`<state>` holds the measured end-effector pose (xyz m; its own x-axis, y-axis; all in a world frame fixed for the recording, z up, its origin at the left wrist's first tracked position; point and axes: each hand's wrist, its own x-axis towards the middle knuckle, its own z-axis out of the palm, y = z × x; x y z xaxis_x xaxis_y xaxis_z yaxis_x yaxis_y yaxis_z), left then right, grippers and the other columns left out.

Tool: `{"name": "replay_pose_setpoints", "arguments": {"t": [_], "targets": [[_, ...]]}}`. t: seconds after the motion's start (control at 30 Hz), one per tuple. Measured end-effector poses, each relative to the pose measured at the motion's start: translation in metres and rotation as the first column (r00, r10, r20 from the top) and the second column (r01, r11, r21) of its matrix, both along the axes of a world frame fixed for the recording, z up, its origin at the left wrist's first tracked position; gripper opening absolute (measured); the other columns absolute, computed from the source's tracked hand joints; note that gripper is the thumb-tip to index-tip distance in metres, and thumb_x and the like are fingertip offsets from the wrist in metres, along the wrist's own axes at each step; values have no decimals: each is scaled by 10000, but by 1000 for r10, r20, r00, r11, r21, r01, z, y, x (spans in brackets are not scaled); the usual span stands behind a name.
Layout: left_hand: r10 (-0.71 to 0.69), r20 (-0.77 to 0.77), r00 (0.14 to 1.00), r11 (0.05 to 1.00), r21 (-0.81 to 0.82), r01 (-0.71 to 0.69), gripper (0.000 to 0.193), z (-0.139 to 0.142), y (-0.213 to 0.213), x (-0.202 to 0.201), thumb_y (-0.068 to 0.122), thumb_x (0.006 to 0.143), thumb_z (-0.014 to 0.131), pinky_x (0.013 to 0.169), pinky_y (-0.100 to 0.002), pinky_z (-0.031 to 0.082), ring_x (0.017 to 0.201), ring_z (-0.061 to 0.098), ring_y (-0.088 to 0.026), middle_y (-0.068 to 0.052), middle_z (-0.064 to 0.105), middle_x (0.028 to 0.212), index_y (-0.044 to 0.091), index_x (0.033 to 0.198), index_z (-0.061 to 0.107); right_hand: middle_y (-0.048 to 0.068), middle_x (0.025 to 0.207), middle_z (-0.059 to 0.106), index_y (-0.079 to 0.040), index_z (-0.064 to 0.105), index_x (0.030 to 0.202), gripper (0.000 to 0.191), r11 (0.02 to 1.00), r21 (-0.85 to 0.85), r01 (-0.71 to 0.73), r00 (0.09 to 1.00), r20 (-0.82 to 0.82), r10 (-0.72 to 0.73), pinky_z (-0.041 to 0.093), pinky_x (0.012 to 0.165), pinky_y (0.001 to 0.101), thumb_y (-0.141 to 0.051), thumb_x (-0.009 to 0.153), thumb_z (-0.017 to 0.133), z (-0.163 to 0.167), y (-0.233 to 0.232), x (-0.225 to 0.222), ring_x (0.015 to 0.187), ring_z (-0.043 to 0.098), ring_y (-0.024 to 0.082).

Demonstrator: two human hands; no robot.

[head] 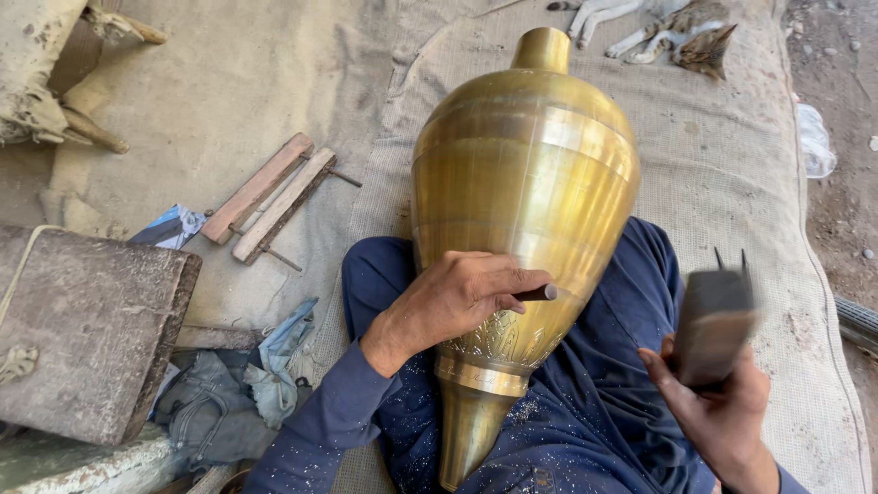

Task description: The person sits on a floor mat and uses a chisel and hammer to engrave a decorative pattern onto a large brass vessel. They repeatedly tap the chisel with the hammer to create fine lines and details on the metal surface.

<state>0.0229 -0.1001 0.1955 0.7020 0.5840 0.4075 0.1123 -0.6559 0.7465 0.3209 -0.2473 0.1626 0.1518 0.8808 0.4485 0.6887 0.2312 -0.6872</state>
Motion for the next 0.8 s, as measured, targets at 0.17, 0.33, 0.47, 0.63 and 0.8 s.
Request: {"name": "replay_pose_setpoints", "arguments": {"t": [0.17, 0.33, 0.47, 0.63, 0.8], "targets": [[11, -12, 1000, 1000, -13, -11, 471, 1, 1, 3, 43, 877, 753, 890, -324, 646, 978, 774, -226, -70, 775, 1115, 155, 1329, 680, 38, 961, 727, -103, 588, 1429, 714, 977, -185, 105, 984, 162, -75, 615, 772, 315, -142, 778, 879, 0, -1, 13, 849, 713, 129], [82, -20, 996, 996, 27, -82, 454, 1, -2, 5, 113, 860, 787, 881, -345, 631, 994, 765, -249, -102, 765, 1132, 119, 1300, 678, 24, 962, 746, -181, 564, 1464, 778, 934, -346, 84, 945, 324, 35, 641, 742, 301, -158, 757, 888, 10, 9, 22, 824, 713, 161], [188, 54, 981, 982, 20, -189, 416, -2, -12, 3, 127, 876, 785, 866, -348, 628, 1003, 770, -256, -105, 771, 1125, 97, 1279, 689, 39, 1135, 737, -233, 561, 1478, 813, 915, -404, 16, 928, 347, 137, 656, 766, 298, -143, 730, 867, 37, 29, 27, 857, 755, 171], [369, 137, 919, 929, -57, -364, 407, -9, -24, 2, 150, 878, 800, 790, -329, 631, 920, 777, -238, -112, 763, 1031, 56, 1254, 675, -3, 1091, 700, -288, 431, 1543, 803, 906, -409, -109, 890, 365, 272, 636, 787, 280, -256, 808, 752, 100, 51, 2, 897, 726, 151], [520, 203, 829, 852, -193, -487, 365, -29, -37, 11, 141, 893, 802, 664, -278, 635, 781, 776, -164, -70, 760, 896, 49, 1230, 695, -84, 873, 685, -461, 396, 1548, 786, 843, -500, 198, 513, 786, 345, 617, 624, 305, -422, 840, 733, 155, 65, -28, 641, 691, 113]]}}
